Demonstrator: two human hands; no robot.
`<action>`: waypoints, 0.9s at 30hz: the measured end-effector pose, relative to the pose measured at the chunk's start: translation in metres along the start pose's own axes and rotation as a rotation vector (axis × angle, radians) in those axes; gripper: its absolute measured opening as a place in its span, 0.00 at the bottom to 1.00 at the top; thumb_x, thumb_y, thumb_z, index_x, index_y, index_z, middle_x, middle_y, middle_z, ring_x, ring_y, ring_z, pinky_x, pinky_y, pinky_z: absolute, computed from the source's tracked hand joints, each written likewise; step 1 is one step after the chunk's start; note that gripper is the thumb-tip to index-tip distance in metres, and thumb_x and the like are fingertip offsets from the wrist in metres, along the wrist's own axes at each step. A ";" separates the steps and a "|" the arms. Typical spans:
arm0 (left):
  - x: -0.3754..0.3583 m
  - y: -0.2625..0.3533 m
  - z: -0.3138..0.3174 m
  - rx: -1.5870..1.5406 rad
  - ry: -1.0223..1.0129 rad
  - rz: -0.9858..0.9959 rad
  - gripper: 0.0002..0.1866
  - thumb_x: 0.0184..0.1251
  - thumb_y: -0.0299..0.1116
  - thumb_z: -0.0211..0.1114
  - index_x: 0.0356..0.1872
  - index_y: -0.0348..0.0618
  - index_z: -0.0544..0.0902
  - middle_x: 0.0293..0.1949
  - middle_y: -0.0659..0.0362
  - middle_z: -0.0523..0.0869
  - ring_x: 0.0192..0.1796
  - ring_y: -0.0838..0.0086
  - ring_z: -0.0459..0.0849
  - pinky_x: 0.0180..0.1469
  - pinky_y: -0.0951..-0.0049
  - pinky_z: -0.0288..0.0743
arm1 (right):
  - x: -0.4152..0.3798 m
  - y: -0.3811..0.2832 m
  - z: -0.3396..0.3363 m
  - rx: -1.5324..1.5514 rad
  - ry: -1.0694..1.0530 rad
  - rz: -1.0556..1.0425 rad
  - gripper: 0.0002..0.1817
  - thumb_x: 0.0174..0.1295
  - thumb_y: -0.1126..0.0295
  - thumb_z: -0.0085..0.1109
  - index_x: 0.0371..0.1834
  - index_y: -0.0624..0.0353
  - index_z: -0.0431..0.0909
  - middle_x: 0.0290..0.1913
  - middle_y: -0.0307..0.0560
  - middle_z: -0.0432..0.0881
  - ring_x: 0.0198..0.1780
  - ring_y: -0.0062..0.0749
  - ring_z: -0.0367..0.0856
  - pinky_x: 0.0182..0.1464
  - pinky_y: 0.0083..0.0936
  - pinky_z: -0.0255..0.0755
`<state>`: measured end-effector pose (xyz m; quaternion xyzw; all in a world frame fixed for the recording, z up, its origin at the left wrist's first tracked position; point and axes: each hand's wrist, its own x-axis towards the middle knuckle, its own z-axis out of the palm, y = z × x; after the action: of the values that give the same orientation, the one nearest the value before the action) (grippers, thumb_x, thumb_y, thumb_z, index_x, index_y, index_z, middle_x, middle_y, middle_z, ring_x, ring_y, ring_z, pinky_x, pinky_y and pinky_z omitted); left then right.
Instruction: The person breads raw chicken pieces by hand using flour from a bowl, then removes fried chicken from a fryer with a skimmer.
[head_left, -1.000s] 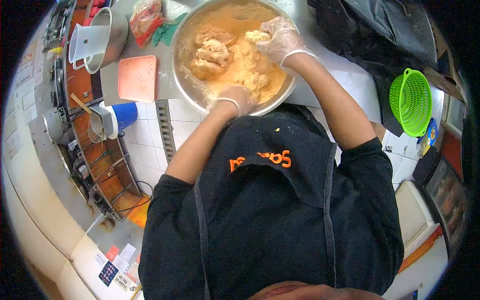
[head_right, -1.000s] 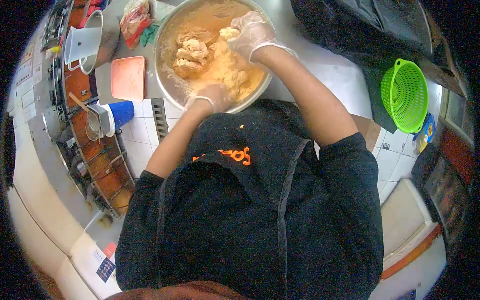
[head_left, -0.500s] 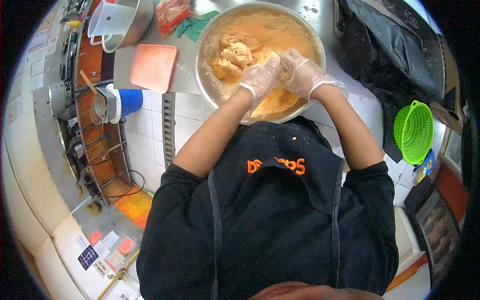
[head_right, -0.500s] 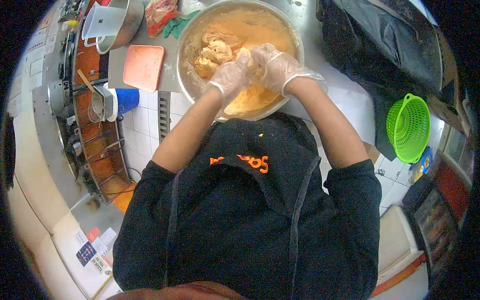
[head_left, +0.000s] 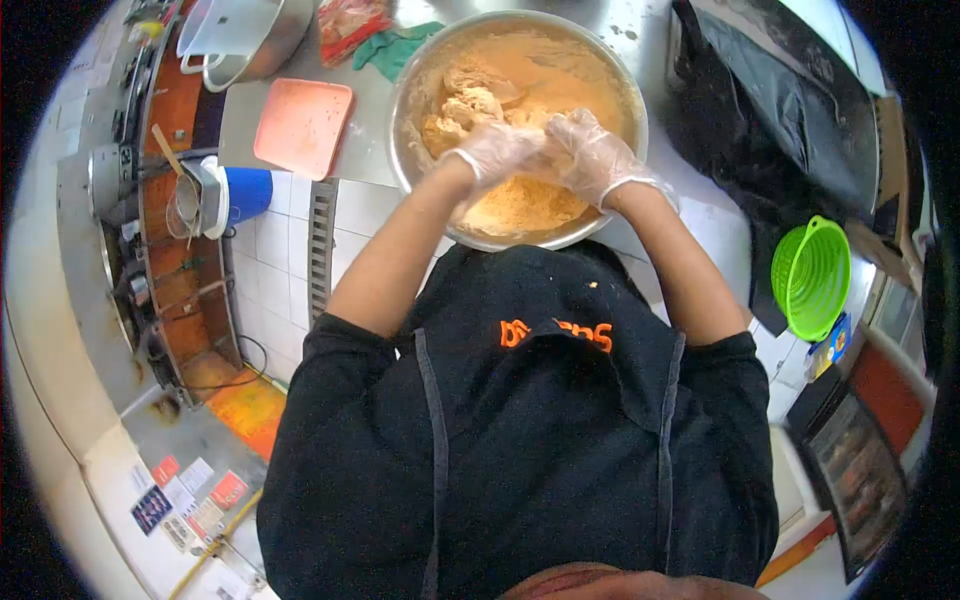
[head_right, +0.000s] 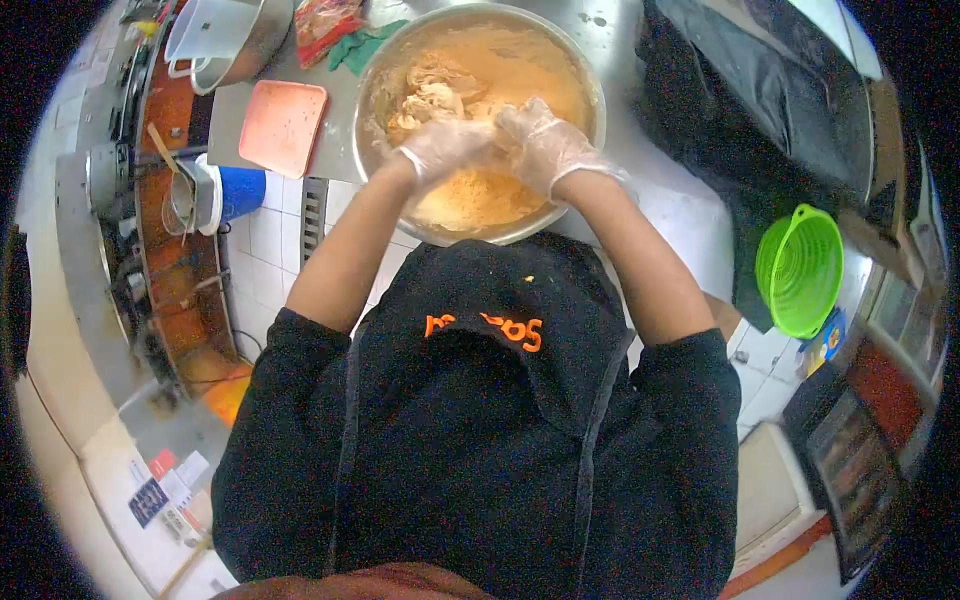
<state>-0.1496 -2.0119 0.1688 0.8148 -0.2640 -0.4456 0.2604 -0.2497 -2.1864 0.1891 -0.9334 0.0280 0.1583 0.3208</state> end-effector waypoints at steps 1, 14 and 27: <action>-0.007 0.015 0.001 0.145 -0.034 0.118 0.22 0.76 0.45 0.46 0.55 0.36 0.76 0.53 0.52 0.83 0.52 0.67 0.82 0.55 0.68 0.73 | -0.002 -0.005 -0.002 0.021 -0.001 0.044 0.25 0.60 0.58 0.61 0.61 0.46 0.72 0.57 0.58 0.72 0.54 0.54 0.78 0.58 0.40 0.73; -0.019 0.002 -0.010 0.236 0.175 0.053 0.16 0.69 0.37 0.53 0.50 0.40 0.81 0.48 0.50 0.84 0.48 0.60 0.83 0.54 0.66 0.76 | 0.006 0.007 0.013 0.040 0.187 0.009 0.19 0.48 0.74 0.68 0.46 0.55 0.79 0.48 0.51 0.78 0.50 0.46 0.78 0.54 0.33 0.74; 0.057 0.021 0.050 0.629 0.308 0.035 0.18 0.60 0.35 0.58 0.48 0.37 0.83 0.53 0.41 0.81 0.57 0.56 0.81 0.53 0.62 0.76 | 0.053 0.045 -0.032 0.361 0.452 -0.039 0.20 0.45 0.76 0.66 0.46 0.54 0.81 0.48 0.45 0.82 0.49 0.33 0.81 0.55 0.26 0.74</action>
<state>-0.1706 -2.0744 0.1252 0.9083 -0.3598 -0.2096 0.0409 -0.1976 -2.2385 0.1701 -0.8731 0.1089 -0.0676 0.4705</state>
